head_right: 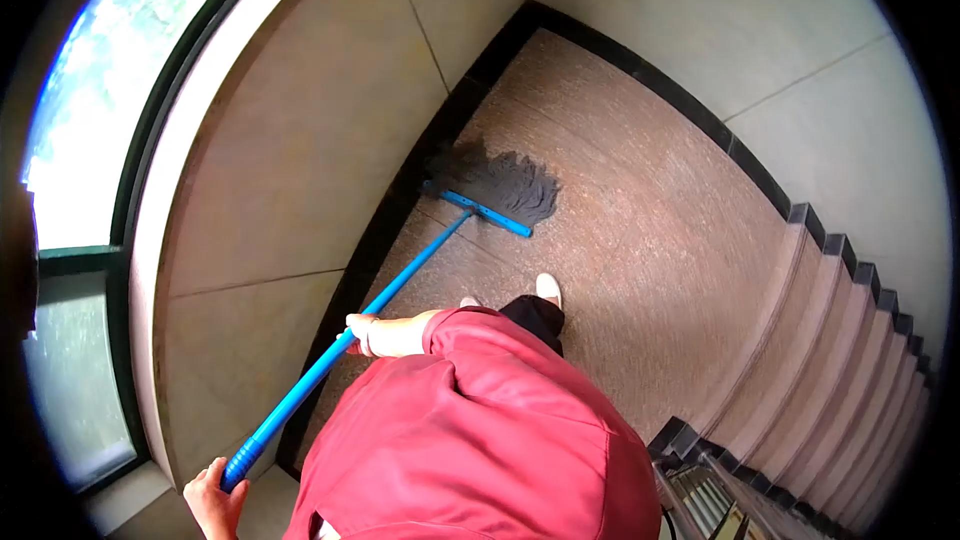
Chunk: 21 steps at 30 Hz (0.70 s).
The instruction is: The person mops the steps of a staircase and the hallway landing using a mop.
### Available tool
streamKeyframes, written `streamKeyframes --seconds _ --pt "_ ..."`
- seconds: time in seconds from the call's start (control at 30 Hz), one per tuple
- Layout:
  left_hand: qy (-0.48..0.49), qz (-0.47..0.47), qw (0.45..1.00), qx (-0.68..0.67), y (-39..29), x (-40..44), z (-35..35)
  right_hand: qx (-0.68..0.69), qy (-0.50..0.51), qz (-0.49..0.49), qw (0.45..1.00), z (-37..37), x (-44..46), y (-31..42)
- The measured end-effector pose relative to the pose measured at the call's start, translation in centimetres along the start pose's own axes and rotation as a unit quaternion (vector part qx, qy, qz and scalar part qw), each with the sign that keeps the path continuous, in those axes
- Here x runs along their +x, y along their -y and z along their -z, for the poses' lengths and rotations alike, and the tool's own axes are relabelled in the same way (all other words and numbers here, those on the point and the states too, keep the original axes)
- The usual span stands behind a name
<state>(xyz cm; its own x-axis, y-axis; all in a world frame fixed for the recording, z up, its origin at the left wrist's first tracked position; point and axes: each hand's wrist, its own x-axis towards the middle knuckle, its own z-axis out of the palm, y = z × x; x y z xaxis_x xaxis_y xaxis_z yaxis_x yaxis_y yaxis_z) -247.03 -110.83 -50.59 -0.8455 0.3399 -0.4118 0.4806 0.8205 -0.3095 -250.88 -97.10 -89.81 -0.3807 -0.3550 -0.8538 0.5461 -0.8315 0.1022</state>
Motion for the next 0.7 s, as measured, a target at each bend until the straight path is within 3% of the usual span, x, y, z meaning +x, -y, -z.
streamKeyframes --seconds 0.07,0.17,0.27,0.5,0.7 --pt "-0.01 -0.032 0.999 -0.002 -0.6 0.6 -0.3 0.0 -0.011 0.041 0.999 0.4 -0.4 0.5" --pt "-0.106 -0.053 0.992 -0.029 -2.8 2.1 -0.6 0.036 -0.037 0.088 0.995 1.9 -1.4 2.8" --pt "-0.106 -0.118 0.987 0.011 -5.5 4.1 0.5 0.083 -0.064 0.139 0.985 5.4 -4.9 6.5" --pt "-0.17 -0.22 0.96 0.031 -21.1 6.8 2.8 0.229 -0.099 0.272 0.929 19.7 -10.6 16.2" --pt "-0.184 -0.361 0.912 0.063 -37.6 6.4 5.8 0.329 -0.071 0.367 0.867 38.2 -17.6 21.4"
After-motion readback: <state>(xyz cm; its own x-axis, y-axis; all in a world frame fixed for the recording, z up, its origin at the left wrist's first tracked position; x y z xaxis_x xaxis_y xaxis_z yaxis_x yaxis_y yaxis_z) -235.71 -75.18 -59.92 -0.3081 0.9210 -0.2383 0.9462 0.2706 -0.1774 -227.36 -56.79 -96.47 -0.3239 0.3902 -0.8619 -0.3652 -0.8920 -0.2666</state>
